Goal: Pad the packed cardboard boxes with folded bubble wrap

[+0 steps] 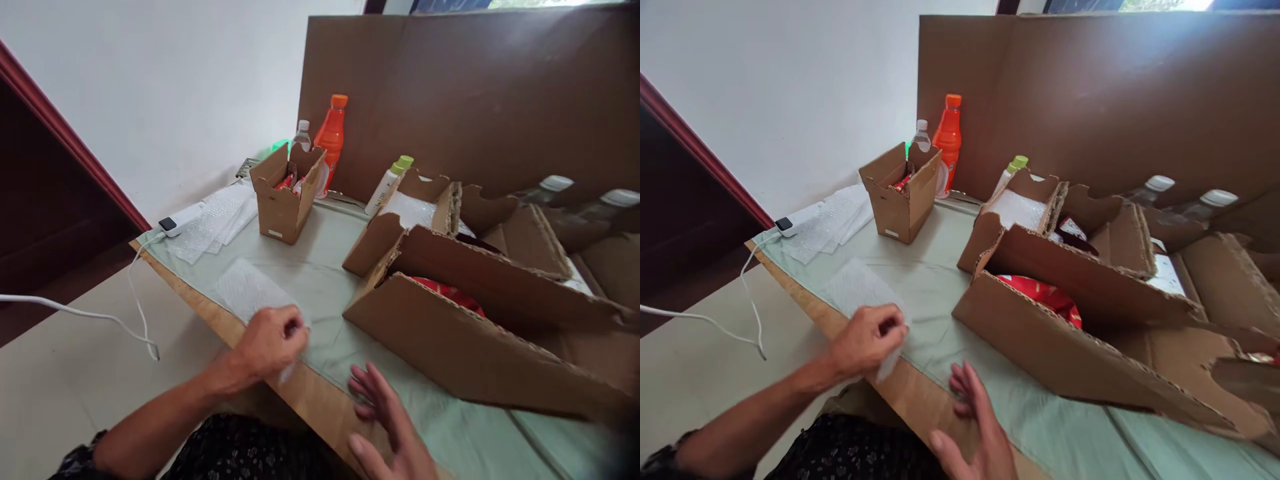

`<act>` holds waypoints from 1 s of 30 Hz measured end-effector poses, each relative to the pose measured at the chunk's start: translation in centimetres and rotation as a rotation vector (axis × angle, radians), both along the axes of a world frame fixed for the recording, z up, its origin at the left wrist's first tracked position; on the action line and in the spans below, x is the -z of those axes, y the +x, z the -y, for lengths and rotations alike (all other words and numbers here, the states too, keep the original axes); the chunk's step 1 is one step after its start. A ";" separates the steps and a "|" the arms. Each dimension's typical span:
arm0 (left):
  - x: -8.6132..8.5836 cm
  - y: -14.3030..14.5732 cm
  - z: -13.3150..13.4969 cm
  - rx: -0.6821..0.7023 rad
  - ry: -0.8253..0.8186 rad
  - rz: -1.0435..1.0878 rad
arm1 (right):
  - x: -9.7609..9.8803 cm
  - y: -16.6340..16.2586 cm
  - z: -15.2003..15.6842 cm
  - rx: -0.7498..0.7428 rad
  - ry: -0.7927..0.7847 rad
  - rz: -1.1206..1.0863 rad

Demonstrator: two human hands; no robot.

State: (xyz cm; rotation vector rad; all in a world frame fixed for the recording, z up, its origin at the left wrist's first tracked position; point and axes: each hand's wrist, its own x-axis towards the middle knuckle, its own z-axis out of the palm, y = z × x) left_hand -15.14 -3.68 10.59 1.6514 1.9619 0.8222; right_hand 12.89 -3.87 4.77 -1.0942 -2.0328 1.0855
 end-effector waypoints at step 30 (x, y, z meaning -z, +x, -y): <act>4.7 3.2 1.5 0.562 0.335 -0.243 | -1.9 9.2 0.9 0.135 0.409 0.427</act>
